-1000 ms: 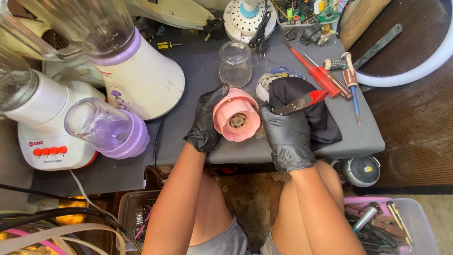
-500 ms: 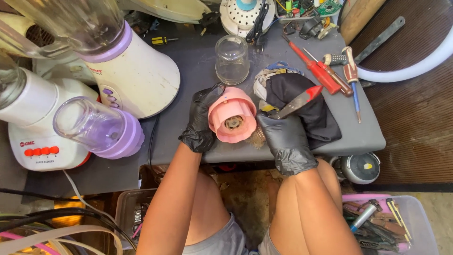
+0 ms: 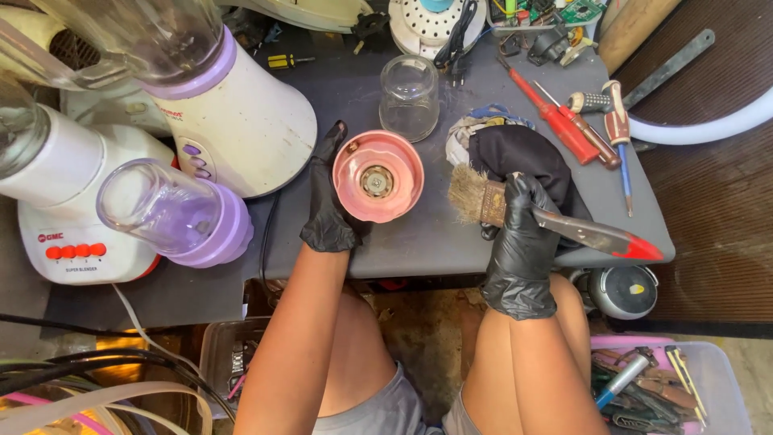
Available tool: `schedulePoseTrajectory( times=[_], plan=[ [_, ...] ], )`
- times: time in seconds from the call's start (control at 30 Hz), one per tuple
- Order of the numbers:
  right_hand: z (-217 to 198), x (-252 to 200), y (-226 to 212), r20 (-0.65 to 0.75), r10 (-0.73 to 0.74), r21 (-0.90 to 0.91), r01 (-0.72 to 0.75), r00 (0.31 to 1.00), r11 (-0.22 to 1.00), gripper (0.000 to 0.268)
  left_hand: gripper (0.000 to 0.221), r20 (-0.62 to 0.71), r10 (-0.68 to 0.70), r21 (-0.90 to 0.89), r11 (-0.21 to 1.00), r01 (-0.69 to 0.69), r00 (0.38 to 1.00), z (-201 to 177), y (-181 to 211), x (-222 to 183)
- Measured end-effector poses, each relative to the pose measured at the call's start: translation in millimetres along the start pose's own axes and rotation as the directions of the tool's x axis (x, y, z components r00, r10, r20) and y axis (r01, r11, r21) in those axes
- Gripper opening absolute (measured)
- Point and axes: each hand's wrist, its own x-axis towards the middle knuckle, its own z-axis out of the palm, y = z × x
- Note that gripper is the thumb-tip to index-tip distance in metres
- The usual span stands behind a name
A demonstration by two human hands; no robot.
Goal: Scrubbing and scraping a blender component to clean it on a repair bench.
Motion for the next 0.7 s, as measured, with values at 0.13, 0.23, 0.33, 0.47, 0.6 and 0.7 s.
schedulePoseTrajectory(
  times=[0.13,0.23,0.33,0.47,0.6,0.7],
  plan=[
    [14,-6,-6,0.088,-0.051,-0.035,0.054,0.995,0.998,0.031,0.034,0.021,-0.003,-0.015,1.0,0.003,1.0,17,-8,-16],
    [17,-10,-10,0.158,-0.101,-0.057,0.112,0.982,0.992,0.029,0.032,0.019,0.045,-0.001,0.999,-0.045,0.999,18,-11,-15],
    [15,-14,-15,0.23,-0.149,-0.075,0.17,0.962,0.983,0.028,0.021,-0.026,0.189,0.035,0.981,-0.188,0.982,8,-21,-3],
    [14,-18,-21,0.339,-0.212,-0.096,0.257,0.917,0.962,0.027,0.025,-0.006,0.453,0.273,0.858,-0.434,0.892,7,-33,-2],
    [18,-18,-29,0.413,-0.255,-0.097,0.32,0.874,0.942,0.027,0.027,0.042,0.502,0.383,0.79,-0.478,0.864,22,-39,-15],
    [17,-11,-34,0.482,-0.289,-0.097,0.378,0.827,0.921,0.026,0.026,0.056,0.484,0.398,0.792,-0.464,0.873,19,-39,-16]
  ],
)
